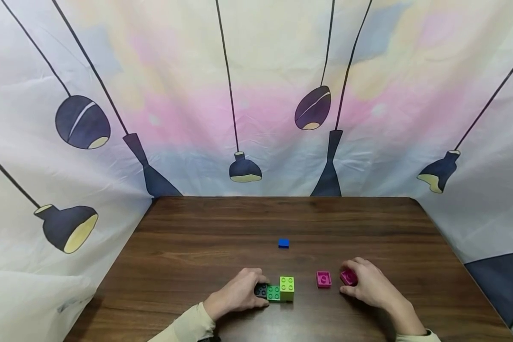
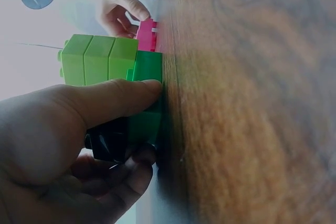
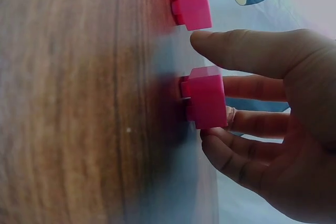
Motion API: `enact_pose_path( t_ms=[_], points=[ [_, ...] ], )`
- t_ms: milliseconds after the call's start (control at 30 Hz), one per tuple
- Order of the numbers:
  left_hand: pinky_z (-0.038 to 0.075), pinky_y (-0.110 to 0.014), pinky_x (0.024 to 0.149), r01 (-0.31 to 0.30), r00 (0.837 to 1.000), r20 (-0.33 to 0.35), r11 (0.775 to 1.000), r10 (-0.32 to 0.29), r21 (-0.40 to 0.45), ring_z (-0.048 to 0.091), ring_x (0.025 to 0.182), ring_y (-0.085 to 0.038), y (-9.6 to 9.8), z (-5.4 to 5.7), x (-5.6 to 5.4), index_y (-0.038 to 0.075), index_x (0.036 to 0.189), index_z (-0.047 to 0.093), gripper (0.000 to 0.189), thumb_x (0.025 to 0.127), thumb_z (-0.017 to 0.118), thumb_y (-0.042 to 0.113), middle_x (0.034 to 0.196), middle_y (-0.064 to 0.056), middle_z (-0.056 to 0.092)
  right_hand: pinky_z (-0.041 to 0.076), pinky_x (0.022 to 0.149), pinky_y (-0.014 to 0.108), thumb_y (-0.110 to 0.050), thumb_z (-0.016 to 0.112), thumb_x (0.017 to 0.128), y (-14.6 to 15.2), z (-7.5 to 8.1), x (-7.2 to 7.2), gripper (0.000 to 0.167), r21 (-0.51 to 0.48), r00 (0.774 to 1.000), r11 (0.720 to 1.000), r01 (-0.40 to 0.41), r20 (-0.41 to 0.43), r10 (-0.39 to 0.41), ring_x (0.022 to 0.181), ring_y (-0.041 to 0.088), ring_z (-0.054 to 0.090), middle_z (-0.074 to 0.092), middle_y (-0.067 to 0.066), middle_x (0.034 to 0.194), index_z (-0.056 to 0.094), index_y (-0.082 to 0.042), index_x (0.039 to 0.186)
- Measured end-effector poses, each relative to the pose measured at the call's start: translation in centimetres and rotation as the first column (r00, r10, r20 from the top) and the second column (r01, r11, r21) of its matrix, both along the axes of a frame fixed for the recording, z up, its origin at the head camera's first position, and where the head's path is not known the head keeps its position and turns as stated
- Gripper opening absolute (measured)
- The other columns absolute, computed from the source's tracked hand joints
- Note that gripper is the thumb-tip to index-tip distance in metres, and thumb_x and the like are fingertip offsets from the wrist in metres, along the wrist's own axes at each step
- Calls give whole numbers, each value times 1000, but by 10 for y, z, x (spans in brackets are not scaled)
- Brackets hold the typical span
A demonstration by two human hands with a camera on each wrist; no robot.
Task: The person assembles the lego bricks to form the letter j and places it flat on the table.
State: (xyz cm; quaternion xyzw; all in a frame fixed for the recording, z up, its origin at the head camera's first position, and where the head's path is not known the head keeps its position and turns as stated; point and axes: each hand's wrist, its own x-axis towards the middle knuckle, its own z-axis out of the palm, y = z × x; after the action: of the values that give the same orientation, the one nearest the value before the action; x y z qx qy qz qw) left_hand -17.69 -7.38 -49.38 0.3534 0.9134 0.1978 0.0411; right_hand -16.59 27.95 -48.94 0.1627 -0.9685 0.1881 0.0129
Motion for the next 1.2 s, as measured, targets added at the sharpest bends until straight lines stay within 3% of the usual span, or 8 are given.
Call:
enact_pose_path(
  t_ms=[133, 400, 800, 1200],
  points=[
    [42, -8, 60, -2, 1000, 8, 1000, 2, 4, 48, 68, 4, 0, -1, 2, 13, 103, 75, 35, 73, 86, 27, 79, 10, 57, 51, 69, 31, -30, 86, 70, 0, -1, 3, 49, -1, 1000, 1000, 5, 23, -5, 89, 13, 60, 64, 1, 104, 67, -11, 111],
    [43, -9, 61, -10, 1000, 28, 1000, 10, 11, 48, 69, 3, 0, -2, 3, 12, 106, 75, 38, 73, 86, 27, 82, 9, 59, 51, 71, 30, -25, 87, 68, 1, -6, 3, 48, 11, 1000, 1000, -3, -27, 4, 90, 13, 61, 64, -2, 103, 68, -12, 110],
    [42, -9, 60, -10, 1000, 26, 1000, 9, 23, 48, 69, 4, -1, 0, 1, 13, 104, 75, 36, 73, 86, 27, 81, 10, 58, 52, 71, 31, -21, 86, 68, 1, -6, -5, 45, 29, 999, 999, -23, -42, 25, 90, 15, 63, 65, -2, 102, 69, -11, 108],
    [42, -8, 60, -3, 1000, 25, 1000, 2, 28, 48, 69, 4, -1, 1, -1, 13, 103, 75, 35, 73, 86, 26, 80, 10, 57, 49, 65, 26, -24, 87, 69, 2, -3, -6, 40, 14, 999, 999, -45, 14, 45, 83, 11, 60, 64, -3, 99, 70, -11, 103]
  ],
)
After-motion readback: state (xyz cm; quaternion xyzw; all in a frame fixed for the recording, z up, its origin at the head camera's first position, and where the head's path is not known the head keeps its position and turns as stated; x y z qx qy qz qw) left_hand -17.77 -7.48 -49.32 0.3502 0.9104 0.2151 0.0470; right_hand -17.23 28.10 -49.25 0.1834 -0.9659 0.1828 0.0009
